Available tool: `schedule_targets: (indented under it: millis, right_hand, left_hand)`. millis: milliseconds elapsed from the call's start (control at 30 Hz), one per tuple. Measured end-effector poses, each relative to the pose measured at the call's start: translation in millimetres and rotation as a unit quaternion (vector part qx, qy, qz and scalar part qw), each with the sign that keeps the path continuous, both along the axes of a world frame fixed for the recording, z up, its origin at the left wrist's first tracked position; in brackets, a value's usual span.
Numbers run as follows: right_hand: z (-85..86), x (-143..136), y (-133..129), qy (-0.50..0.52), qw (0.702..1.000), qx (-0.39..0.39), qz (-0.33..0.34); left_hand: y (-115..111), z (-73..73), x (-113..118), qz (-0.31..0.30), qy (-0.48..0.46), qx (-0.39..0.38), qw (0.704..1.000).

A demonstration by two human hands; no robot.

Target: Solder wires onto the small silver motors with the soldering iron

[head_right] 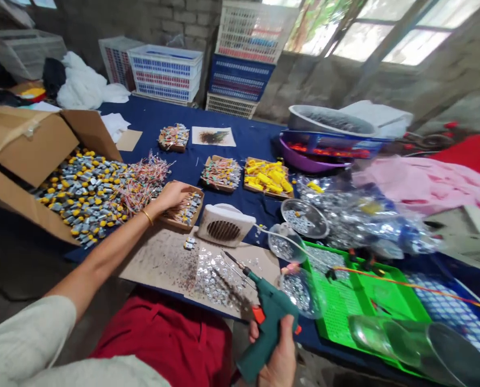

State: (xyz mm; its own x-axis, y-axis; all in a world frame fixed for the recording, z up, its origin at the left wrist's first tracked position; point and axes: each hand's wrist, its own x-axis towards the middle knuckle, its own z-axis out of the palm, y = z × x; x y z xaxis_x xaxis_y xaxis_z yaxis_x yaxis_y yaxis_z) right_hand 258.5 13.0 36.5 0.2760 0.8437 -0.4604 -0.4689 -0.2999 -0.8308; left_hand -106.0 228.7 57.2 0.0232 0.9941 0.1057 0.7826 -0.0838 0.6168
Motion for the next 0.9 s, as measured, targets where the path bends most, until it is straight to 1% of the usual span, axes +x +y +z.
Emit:
schedule_targets:
  millis: [33,67,100,133,167,200,233,267,300,333,433,500,600,667,700,800,833,900]
  right_hand:
    - [1.1,-4.8,5.2,0.002,1.000,0.000,0.002]
    - [2.3,-9.5,9.9,0.006,1.000,-0.001,0.006]
    - [3.4,-13.9,14.1,0.008,1.000,0.001,0.013]
    - [4.4,-17.9,17.7,0.009,1.000,0.007,0.024]
    - [5.2,-21.4,20.8,0.007,0.999,0.013,0.036]
    - [5.9,-24.5,23.6,0.004,0.999,0.016,0.046]
    - [6.5,-27.5,26.1,-0.003,0.998,0.017,0.054]
    - [7.2,-30.7,28.4,-0.010,0.998,0.016,0.061]
    - [8.1,-34.2,30.5,-0.016,0.997,0.013,0.071]
    - [9.3,-38.1,32.2,-0.020,0.997,0.013,0.078]
    - [15.2,-51.4,33.8,-0.023,0.996,0.020,0.088]
    - [19.9,-57.9,31.2,-0.026,0.996,0.028,0.080]
    - [24.2,-58.4,24.9,-0.024,0.997,0.030,0.071]
    - [24.3,-53.9,22.2,-0.016,0.997,0.026,0.074]
    - [23.8,-51.6,21.6,-0.013,0.997,0.023,0.077]
    - [22.8,-48.7,21.8,-0.015,0.996,0.015,0.084]
    - [23.2,-49.5,21.7,-0.016,0.996,0.017,0.086]
    - [25.0,-52.2,20.4,-0.014,0.996,0.030,0.088]
  left_hand:
    - [-19.3,-2.3,-0.8,-0.004,-0.011,0.043,0.999]
    - [-41.3,-5.9,-3.3,-0.009,-0.026,0.069,0.997]
    - [-64.7,-10.6,-8.0,-0.012,-0.036,0.080,0.996]
    - [-88.2,-16.0,-15.3,0.023,-0.043,0.084,0.995]
    - [-110.3,-21.8,-24.9,0.090,-0.038,0.084,0.992]
    - [-129.7,-27.5,-36.0,0.174,-0.021,0.083,0.981]
    - [-145.3,-32.9,-47.6,0.256,0.000,0.081,0.963]
    - [-156.8,-37.8,-58.2,0.307,0.019,0.071,0.949]
    - [-164.0,-41.9,-66.7,0.330,0.033,0.061,0.941]
    - [-167.3,-45.1,-72.4,0.332,0.042,0.053,0.941]
    - [-161.4,-47.6,-74.6,0.293,0.048,0.045,0.954]
    - [-152.5,-42.2,-72.8,0.288,0.042,0.056,0.955]
    - [-138.8,-24.1,-81.3,0.315,0.047,0.101,0.942]
    - [-126.1,-8.1,-92.7,0.339,0.085,0.135,0.927]
    - [-117.4,-0.1,-97.9,0.332,0.112,0.141,0.926]
    - [-82.4,19.3,-105.6,0.219,0.191,0.077,0.954]
    - [-69.5,23.2,-105.7,0.185,0.214,0.045,0.958]
    - [-46.6,27.0,-104.2,0.143,0.244,-0.040,0.958]
